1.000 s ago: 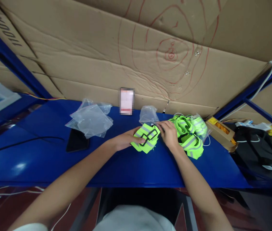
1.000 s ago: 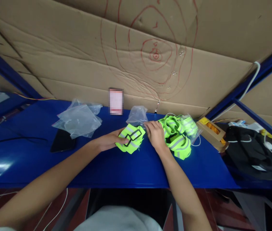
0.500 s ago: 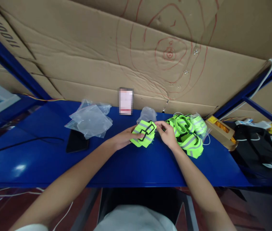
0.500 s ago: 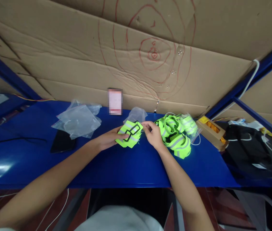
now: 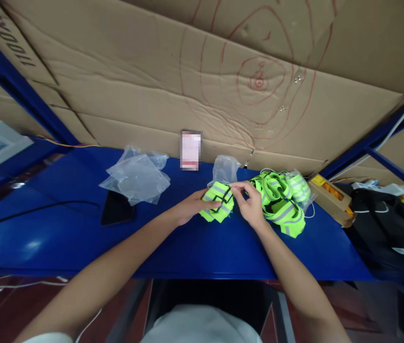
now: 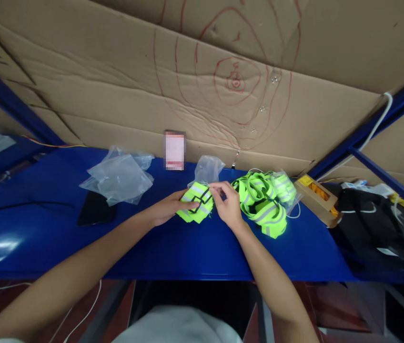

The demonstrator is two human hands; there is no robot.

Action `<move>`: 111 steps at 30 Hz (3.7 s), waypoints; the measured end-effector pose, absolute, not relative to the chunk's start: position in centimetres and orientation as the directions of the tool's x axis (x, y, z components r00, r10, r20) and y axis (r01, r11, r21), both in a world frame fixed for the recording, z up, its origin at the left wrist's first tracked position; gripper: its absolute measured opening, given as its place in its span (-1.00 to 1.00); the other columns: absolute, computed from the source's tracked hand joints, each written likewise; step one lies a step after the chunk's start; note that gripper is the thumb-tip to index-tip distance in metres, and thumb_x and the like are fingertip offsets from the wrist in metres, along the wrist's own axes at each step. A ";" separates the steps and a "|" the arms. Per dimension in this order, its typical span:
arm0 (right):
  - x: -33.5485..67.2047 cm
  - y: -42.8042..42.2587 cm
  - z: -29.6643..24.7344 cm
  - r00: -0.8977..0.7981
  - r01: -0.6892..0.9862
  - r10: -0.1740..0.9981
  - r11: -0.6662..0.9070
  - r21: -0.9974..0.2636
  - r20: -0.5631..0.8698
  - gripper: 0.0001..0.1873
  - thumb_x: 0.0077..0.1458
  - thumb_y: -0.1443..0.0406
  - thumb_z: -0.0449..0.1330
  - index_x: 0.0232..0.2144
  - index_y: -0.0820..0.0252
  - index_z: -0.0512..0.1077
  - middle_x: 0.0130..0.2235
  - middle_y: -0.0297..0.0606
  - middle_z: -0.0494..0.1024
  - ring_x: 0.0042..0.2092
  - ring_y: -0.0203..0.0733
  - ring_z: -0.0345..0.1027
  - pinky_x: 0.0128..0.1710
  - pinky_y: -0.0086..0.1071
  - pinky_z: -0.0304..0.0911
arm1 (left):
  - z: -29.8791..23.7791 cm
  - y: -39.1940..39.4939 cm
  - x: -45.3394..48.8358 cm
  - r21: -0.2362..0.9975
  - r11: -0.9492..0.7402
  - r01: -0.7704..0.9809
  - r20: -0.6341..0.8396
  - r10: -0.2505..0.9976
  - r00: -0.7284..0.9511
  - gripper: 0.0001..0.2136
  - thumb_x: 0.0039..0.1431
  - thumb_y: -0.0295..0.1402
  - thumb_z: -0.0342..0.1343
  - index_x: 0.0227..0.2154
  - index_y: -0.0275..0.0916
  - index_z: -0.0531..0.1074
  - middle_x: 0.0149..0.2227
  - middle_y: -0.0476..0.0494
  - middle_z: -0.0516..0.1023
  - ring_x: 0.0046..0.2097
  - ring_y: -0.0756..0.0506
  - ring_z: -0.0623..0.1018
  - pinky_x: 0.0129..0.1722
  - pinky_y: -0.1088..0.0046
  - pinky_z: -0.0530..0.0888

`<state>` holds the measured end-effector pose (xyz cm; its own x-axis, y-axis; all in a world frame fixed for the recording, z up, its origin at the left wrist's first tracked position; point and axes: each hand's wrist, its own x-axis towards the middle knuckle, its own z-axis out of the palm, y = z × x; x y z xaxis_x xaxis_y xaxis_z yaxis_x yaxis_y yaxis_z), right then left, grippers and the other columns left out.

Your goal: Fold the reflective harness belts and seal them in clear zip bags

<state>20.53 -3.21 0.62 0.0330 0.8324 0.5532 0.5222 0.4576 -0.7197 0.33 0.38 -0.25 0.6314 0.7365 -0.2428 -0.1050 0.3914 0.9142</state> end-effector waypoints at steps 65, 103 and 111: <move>19.5 -2.8 -2.2 -0.145 0.235 0.959 0.273 -0.933 0.244 -0.60 0.20 0.04 0.20 0.00 0.10 0.41 -0.22 -0.26 0.53 -0.26 -0.15 0.41 -0.24 -0.32 0.36 | -1.1 0.5 0.7 0.941 0.172 -0.292 -0.043 0.915 0.401 -0.54 -0.06 -0.25 0.44 -0.07 -0.25 0.57 -0.07 -0.21 0.64 -0.08 -0.21 0.61 -0.05 0.26 0.49; 18.8 -2.9 -0.6 0.005 0.084 0.998 0.058 -0.995 0.059 -0.44 -0.22 -0.06 0.44 -0.48 0.11 0.22 -0.48 -0.46 0.38 -0.44 -0.31 0.22 -0.46 -0.43 0.18 | -0.9 -0.3 1.1 0.887 0.296 -0.355 -0.091 0.865 0.493 -0.51 -0.08 -0.28 0.45 -0.03 -0.22 0.57 0.04 -0.23 0.59 0.08 -0.25 0.55 0.12 0.23 0.40; 18.1 -3.0 -0.7 0.022 -0.215 0.982 -0.176 -0.961 -0.185 -0.39 -0.26 0.05 0.50 -0.24 0.08 0.29 -0.35 -0.44 0.53 -0.41 -0.27 0.44 -0.37 -0.37 0.36 | -1.5 0.0 1.3 0.847 0.416 -0.332 -0.182 0.813 0.553 -0.51 -0.09 -0.30 0.45 -0.03 -0.26 0.56 0.01 -0.26 0.61 0.00 -0.22 0.60 0.06 0.25 0.46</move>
